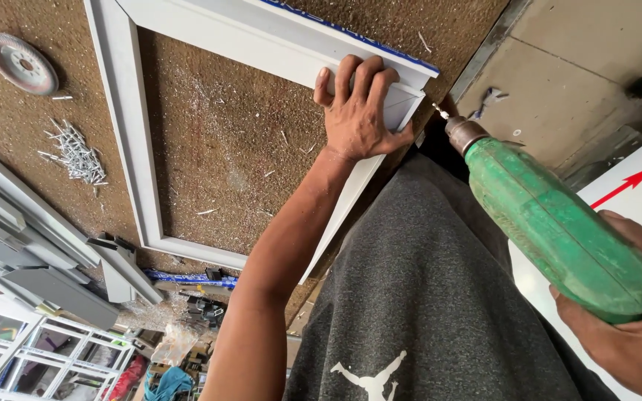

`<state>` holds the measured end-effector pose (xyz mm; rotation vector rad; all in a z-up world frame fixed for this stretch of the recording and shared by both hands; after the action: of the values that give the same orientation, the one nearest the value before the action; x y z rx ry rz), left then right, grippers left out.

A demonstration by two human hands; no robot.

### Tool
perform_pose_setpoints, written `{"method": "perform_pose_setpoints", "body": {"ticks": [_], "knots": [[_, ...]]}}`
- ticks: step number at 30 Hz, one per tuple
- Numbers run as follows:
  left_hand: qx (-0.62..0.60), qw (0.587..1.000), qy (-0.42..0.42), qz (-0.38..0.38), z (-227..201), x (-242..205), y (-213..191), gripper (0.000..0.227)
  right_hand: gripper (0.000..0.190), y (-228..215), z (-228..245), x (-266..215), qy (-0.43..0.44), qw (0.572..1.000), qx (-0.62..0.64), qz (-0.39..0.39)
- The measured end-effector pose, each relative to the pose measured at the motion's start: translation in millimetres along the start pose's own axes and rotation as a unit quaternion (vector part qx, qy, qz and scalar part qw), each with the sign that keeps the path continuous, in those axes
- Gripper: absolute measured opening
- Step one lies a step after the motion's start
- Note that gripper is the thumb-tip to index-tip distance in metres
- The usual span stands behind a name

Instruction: The person assembles a rectangular aluminum frame by inserting black corner connectors into profile ends, tapping them with a hammer, and securing the joints with a power drill and screws. The person repeatedly aligns and fastens the frame corners on a workbench.

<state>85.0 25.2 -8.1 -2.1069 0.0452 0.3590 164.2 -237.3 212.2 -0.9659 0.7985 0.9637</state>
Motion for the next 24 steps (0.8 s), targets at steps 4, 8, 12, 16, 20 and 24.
{"method": "perform_pose_setpoints", "body": {"ticks": [4,8,12,16,20,24], "knots": [[0.013,0.998,-0.005,0.065,3,-1,15,0.075,0.074,1,-5,-10,-0.021,0.999,0.011,-0.041],[0.013,0.999,0.008,0.046,2,-1,16,0.072,0.091,-4,-4,-11,-0.01,0.999,0.016,-0.037],[0.027,0.999,0.032,0.006,-1,-2,6,0.071,0.057,-7,-8,-12,0.017,1.0,-0.013,-0.013],[0.012,0.999,0.038,0.022,-5,0,0,0.071,0.089,-4,-9,-14,-0.084,0.995,0.014,-0.056],[0.025,1.0,0.015,0.009,-7,1,-3,0.07,0.089,-17,-3,11,-0.175,0.979,-0.056,-0.084],[0.021,1.0,0.007,-0.003,-12,-2,-1,0.069,0.064,-32,-47,119,0.006,0.985,0.171,-0.033]]}}
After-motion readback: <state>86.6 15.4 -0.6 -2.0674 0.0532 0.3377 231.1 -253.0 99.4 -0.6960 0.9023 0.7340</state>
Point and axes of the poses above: each hand's wrist, its own x-axis towards the middle knuckle, its own y-axis out of the palm, z = x × y, the point moved 8 cm from there along x, towards the middle knuckle, and after that the axes turned 14 degrees about z, right-handed, at the moved point
